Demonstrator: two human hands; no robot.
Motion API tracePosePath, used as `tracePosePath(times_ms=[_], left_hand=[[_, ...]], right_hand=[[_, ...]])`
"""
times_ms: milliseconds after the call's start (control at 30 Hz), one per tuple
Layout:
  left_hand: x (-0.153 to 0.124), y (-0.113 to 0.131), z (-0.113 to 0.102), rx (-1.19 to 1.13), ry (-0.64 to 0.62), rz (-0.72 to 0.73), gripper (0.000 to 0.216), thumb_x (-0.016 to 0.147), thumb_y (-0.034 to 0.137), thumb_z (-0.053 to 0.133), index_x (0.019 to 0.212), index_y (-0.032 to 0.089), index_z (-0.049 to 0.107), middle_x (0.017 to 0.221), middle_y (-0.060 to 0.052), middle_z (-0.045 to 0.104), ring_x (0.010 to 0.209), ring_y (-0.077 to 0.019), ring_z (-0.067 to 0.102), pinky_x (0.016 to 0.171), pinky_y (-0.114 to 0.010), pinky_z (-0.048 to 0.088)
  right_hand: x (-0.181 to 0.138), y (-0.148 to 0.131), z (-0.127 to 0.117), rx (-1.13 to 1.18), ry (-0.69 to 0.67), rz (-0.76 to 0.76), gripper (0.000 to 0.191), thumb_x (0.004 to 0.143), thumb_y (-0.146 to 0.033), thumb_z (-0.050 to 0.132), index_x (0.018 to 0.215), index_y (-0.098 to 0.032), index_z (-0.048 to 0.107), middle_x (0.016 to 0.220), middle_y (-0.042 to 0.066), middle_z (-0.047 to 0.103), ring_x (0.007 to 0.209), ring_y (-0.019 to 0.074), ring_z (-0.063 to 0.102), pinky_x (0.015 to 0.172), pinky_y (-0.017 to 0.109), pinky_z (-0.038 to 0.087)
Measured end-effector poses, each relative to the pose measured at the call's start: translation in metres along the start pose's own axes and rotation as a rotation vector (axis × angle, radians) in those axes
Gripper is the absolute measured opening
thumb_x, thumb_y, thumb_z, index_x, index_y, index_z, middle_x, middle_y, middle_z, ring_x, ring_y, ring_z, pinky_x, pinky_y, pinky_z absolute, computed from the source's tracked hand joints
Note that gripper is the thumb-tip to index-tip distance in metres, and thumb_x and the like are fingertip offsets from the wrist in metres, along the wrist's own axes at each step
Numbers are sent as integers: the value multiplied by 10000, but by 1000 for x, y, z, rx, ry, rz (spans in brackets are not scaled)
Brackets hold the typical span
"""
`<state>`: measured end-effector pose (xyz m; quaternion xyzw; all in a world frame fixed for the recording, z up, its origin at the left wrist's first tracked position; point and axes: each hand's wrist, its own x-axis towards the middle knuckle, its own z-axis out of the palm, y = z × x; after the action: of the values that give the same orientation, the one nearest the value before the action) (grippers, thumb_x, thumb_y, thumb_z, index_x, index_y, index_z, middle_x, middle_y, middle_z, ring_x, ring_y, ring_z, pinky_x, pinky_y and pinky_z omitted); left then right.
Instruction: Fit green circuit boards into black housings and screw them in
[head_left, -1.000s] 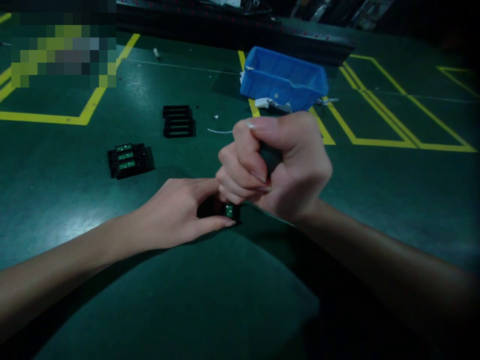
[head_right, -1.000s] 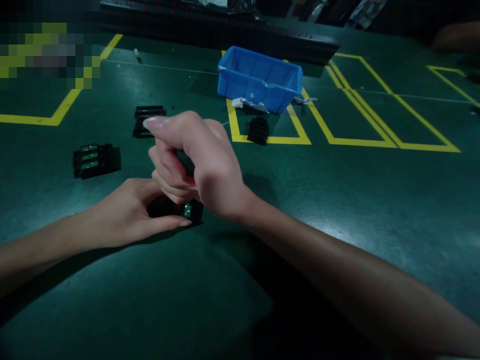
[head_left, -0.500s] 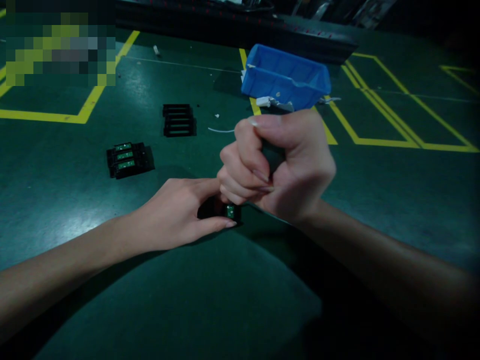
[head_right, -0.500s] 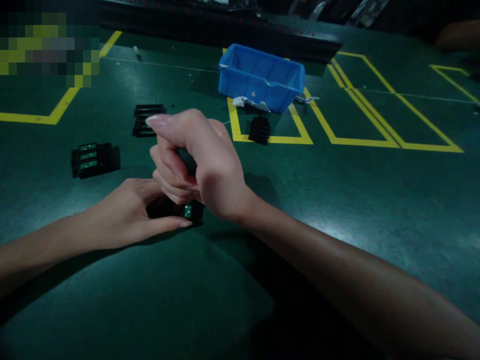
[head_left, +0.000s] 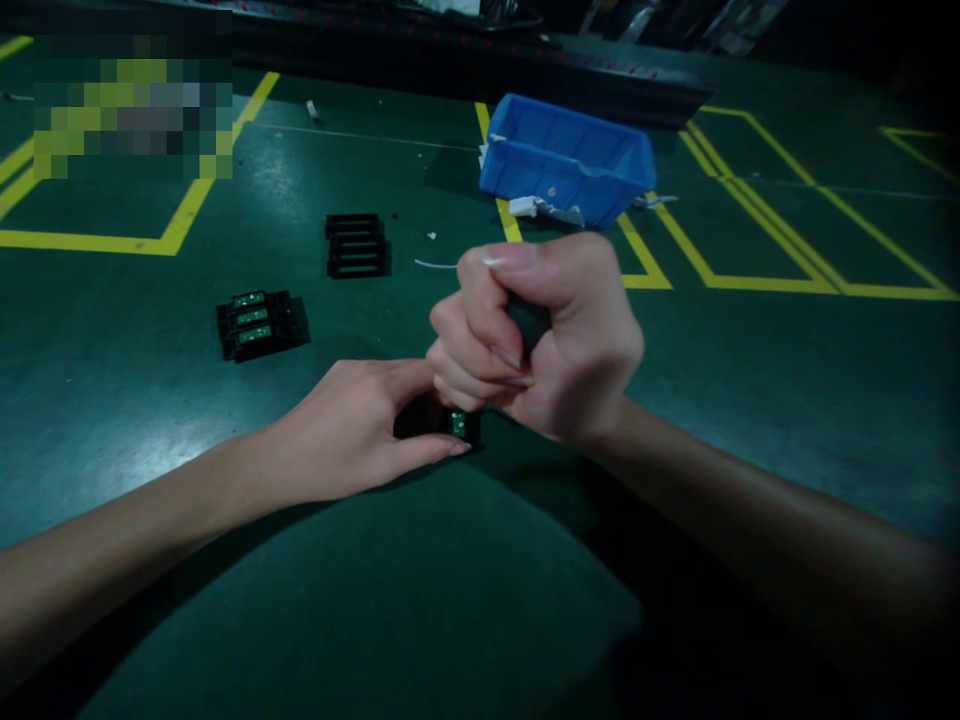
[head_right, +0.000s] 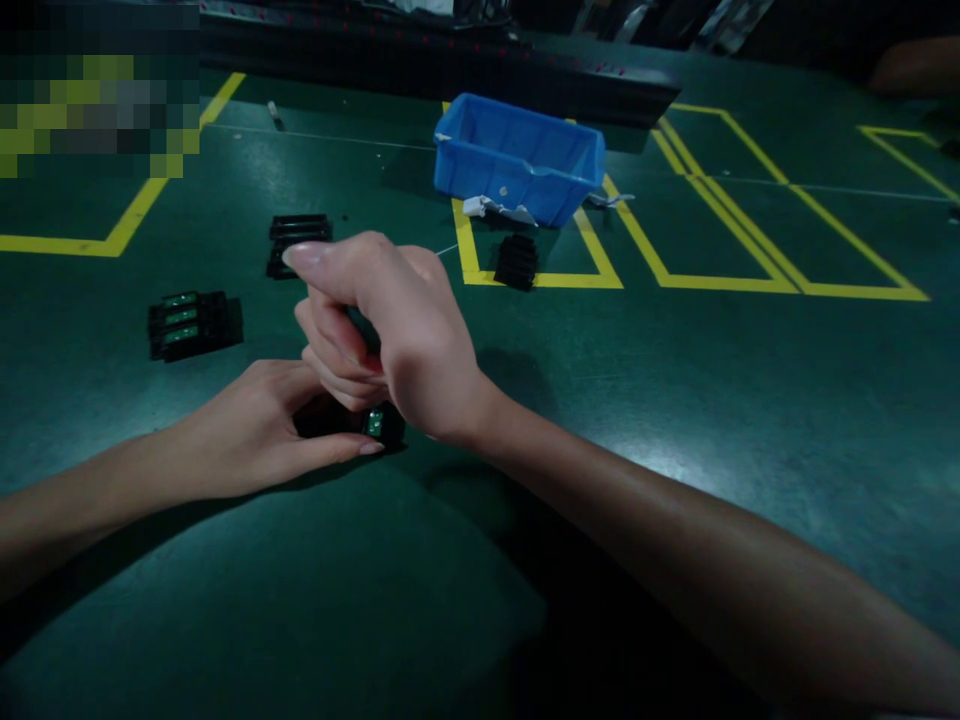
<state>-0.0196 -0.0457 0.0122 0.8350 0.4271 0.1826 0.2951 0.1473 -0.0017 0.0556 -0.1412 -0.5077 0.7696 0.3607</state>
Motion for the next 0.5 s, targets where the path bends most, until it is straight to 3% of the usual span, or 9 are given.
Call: tracePosePath(times_ms=[100, 300, 500], left_hand=[[0, 0, 1, -24, 8, -9, 327, 907, 478, 648, 1027, 173, 667, 868, -12, 710, 718, -156, 632, 630, -269, 429], [-1, -2, 3, -47, 38, 27, 309, 903, 465, 662, 1037, 186, 651, 840, 14, 700, 689, -137, 616, 611, -262, 403], [-2, -2, 1, -23, 15, 20, 339, 912, 501, 638, 1026, 182, 661, 898, -10, 718, 743, -162, 645, 647, -281, 437]], right_hand=[[-1, 1, 2, 31, 18, -7, 504, 983, -201, 393, 479, -187, 391, 437, -39, 313, 365, 86, 258, 387, 238, 242], [0, -9, 5, -53, 16, 26, 554, 988, -142, 296, 439, -199, 348, 400, -30, 269, 336, 97, 226, 375, 255, 239], [-2, -6, 2, -43, 0, 39, 545, 999, -145, 315, 459, -188, 364, 424, -34, 289, 357, 91, 249, 389, 251, 257]])
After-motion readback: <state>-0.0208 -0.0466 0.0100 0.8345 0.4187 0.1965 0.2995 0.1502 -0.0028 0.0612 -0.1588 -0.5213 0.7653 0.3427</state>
